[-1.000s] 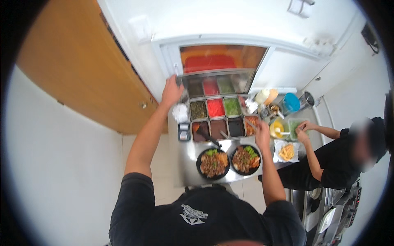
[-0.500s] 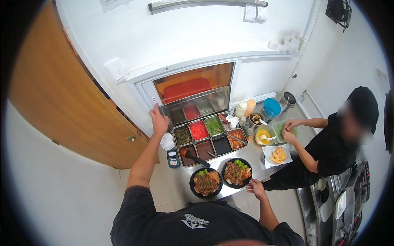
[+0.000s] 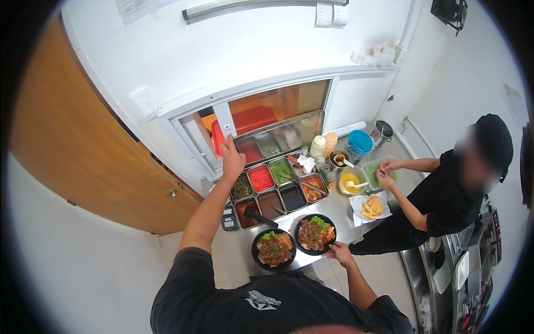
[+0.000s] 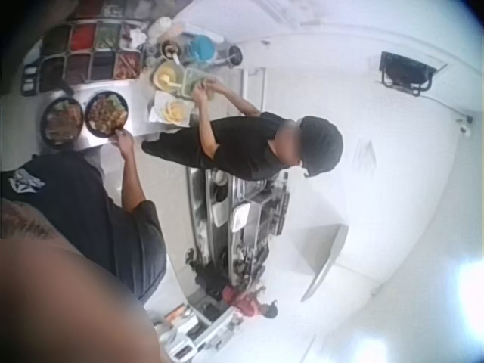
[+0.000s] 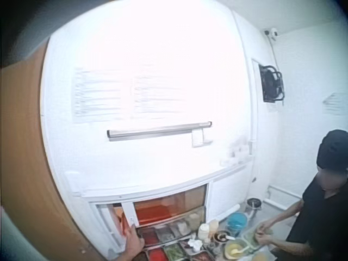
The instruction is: The person assembles two bowls by adding cooked meat, lettuce, and various sauces from containers. They then place the bowls into a warming cabinet and prepare two small cups with sauce before handing them to a coworker.
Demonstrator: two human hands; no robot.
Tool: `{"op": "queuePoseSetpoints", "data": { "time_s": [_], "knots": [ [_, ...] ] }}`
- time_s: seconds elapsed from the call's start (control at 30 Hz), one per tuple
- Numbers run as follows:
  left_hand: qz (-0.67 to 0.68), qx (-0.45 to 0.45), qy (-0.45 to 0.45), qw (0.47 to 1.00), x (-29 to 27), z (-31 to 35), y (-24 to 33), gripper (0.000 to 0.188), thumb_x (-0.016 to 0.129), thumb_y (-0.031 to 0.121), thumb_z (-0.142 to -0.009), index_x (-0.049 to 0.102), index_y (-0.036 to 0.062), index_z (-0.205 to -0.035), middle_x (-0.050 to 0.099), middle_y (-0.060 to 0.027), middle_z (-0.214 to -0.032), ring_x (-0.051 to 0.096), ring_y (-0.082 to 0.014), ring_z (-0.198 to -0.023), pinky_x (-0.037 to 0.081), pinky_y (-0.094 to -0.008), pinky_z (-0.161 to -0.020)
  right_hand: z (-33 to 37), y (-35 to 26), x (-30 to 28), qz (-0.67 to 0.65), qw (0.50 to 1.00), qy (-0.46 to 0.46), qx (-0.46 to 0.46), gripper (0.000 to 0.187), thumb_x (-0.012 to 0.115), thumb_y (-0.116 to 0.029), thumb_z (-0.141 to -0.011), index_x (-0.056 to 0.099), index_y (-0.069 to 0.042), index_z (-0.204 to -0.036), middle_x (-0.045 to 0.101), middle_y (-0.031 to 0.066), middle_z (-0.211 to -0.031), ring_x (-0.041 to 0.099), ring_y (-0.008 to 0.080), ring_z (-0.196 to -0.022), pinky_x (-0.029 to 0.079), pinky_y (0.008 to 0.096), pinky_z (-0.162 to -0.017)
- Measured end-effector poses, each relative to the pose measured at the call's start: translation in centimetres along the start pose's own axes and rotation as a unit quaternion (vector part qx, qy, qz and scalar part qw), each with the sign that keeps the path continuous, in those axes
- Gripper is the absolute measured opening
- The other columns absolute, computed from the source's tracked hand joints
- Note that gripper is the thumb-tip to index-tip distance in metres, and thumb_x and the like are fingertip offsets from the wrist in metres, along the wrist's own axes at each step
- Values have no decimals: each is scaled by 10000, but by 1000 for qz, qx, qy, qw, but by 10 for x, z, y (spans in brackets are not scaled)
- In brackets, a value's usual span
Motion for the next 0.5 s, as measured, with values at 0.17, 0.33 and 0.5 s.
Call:
{"op": "queuePoseSetpoints", "data": {
  "time_s": [0.17, 0.33, 0.5],
  "knots": [
    [33, 20, -21, 999, 30, -11, 37, 808, 601, 2, -761, 222, -24, -1474, 354, -325, -1261, 491, -487, -1113, 429, -468, -995, -4, -7, -7, 62, 993, 40, -89, 213, 519, -66, -891, 616, 116, -946, 676, 151, -792, 689, 215, -651, 586, 313, -604],
    [30, 25, -78, 996, 58, -22, 65, 809, 621, 30, -776, 203, -62, -1462, 357, -333, -1266, 501, -484, -1138, 447, -465, -988, 24, -36, -25, 64, 990, 64, -112, 223, 516, -63, -868, 631, 123, -914, 677, 148, -759, 681, 210, -602, 580, 307, -593],
    [36, 33, -138, 989, 76, -32, 84, 811, 623, 55, -788, 203, -25, -1478, 352, -337, -1321, 498, -492, -1170, 457, -478, -982, 63, -102, -25, 102, 982, 73, -142, 197, 534, -94, -864, 612, 76, -804, 661, 119, -697, 680, 190, -592, 539, 303, -554]
  ]
}}
Point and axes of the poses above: each hand's wrist, its own z-axis away from the middle knuckle, its own x-axis out of the palm, y = z × x, the point moved 8 cm from there along -z, towards the middle knuckle
